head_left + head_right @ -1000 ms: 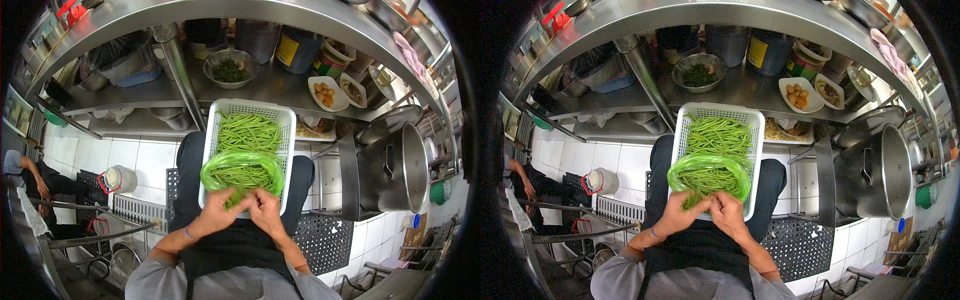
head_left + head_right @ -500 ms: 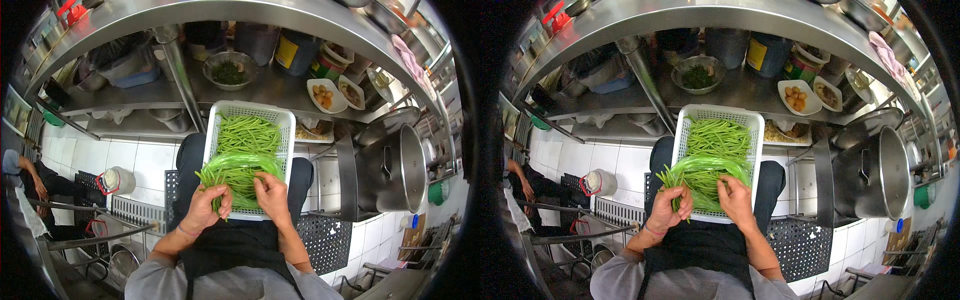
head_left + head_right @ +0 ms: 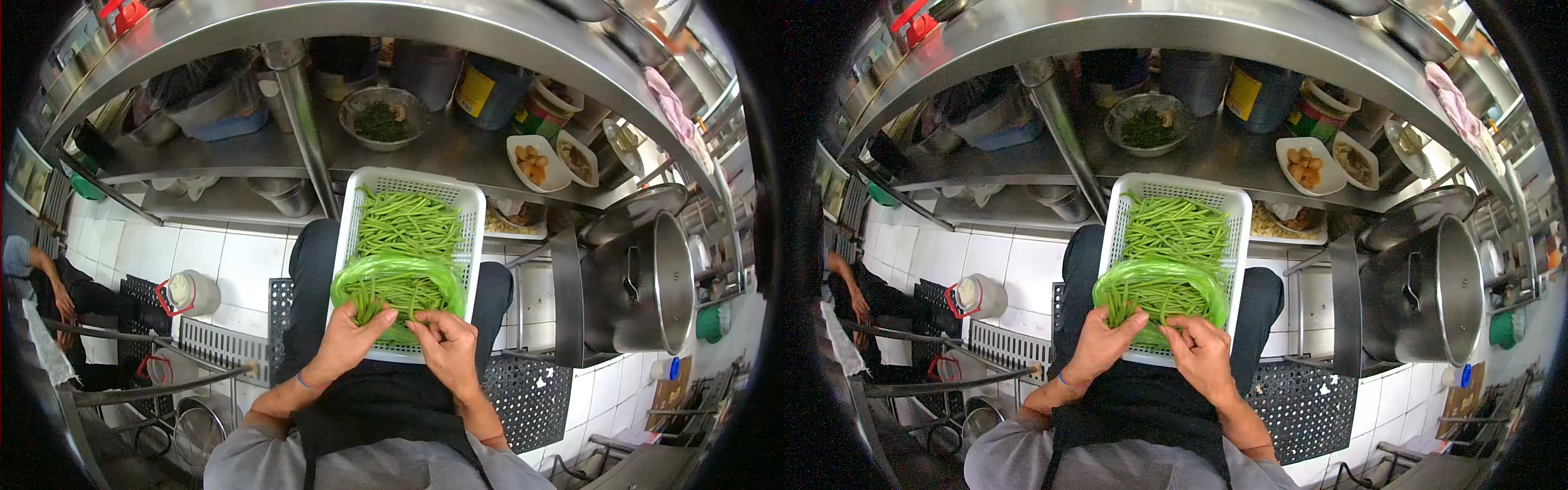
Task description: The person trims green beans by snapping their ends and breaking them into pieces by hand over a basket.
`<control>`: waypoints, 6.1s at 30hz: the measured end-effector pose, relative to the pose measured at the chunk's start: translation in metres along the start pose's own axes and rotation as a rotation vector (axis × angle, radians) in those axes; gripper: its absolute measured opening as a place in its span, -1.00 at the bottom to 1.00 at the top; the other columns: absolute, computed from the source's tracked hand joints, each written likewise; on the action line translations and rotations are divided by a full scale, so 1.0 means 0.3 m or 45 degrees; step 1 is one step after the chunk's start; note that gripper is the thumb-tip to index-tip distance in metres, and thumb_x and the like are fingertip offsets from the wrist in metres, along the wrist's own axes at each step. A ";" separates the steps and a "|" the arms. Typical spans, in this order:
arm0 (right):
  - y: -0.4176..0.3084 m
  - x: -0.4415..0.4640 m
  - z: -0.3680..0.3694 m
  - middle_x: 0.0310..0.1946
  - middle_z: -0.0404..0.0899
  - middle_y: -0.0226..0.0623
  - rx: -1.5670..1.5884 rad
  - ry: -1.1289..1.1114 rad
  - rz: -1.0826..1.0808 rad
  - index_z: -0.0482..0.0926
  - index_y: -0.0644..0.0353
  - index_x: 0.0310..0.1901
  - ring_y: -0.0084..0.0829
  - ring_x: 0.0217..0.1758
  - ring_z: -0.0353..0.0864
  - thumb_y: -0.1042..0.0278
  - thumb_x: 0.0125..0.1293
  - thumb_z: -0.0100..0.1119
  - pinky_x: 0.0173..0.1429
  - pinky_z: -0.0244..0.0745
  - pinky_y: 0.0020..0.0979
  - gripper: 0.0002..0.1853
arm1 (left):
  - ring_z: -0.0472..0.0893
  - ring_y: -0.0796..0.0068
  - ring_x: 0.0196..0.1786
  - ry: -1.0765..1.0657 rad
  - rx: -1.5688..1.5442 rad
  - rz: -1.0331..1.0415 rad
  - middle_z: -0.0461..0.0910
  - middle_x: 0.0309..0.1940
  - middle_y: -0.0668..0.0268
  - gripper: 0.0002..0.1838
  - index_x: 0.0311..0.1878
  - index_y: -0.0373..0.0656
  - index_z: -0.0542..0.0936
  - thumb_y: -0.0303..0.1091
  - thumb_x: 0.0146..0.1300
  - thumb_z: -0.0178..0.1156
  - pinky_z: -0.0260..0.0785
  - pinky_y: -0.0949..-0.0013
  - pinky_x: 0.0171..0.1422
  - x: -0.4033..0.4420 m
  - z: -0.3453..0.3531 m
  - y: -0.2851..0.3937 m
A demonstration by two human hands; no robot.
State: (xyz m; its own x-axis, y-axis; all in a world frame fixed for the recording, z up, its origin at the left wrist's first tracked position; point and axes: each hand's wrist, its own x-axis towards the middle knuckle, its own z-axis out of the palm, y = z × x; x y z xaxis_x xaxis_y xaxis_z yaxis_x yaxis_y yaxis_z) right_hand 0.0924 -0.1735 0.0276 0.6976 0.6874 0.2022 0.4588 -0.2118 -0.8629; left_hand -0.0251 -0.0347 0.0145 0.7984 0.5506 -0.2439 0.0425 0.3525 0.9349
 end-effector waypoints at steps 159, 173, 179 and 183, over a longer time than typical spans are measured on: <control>0.048 -0.019 -0.080 -0.35 0.69 -0.05 -0.119 -0.111 -0.410 0.68 0.24 -0.15 -0.11 -0.37 0.71 0.45 0.25 0.28 -0.29 0.63 -0.27 -0.85 | 0.67 0.35 -0.40 -0.153 0.784 0.466 0.67 -0.48 0.13 -0.87 -0.32 -0.31 0.71 -0.51 0.03 0.37 0.49 0.33 -0.21 -0.007 0.020 0.054; 0.101 -0.063 -0.022 -0.62 0.51 -0.25 0.409 -0.294 -0.124 0.61 0.33 -0.18 -0.55 -0.59 0.44 0.42 0.36 0.20 -0.46 0.35 -0.44 -0.86 | 0.67 0.32 -0.44 -0.542 0.892 0.665 0.66 -0.49 0.12 -0.84 -0.31 -0.31 0.71 -0.48 0.03 0.41 0.48 0.36 -0.29 0.006 -0.043 0.103; 0.115 -0.060 -0.025 -0.50 0.55 -0.44 0.798 -0.347 0.009 0.61 0.35 -0.13 -0.67 -0.54 0.37 0.40 0.37 0.19 -0.46 0.31 -0.53 -0.82 | 0.62 0.51 -0.45 -0.478 0.748 0.354 0.67 -0.49 0.22 -0.83 -0.31 -0.34 0.70 -0.46 0.06 0.42 0.43 0.43 -0.33 0.004 -0.042 0.117; 0.118 -0.068 -0.064 -0.51 0.45 -0.44 1.347 -0.697 0.289 0.56 0.32 -0.17 -0.68 -0.63 0.22 0.43 0.40 0.07 -0.56 0.14 -0.57 -0.86 | 0.53 0.59 -0.52 -0.437 0.421 0.239 0.65 -0.48 0.23 -0.87 -0.37 -0.35 0.67 -0.48 0.09 0.40 0.32 0.53 -0.44 0.014 -0.076 0.093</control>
State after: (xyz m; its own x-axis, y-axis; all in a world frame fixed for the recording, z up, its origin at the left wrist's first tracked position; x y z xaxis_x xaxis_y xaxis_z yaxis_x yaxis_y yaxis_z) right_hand 0.1051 -0.2082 0.0018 0.2613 0.9653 -0.0048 -0.4985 0.1307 -0.8570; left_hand -0.0343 -0.0053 0.0338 0.9593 0.2819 -0.0170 0.0230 -0.0179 0.9996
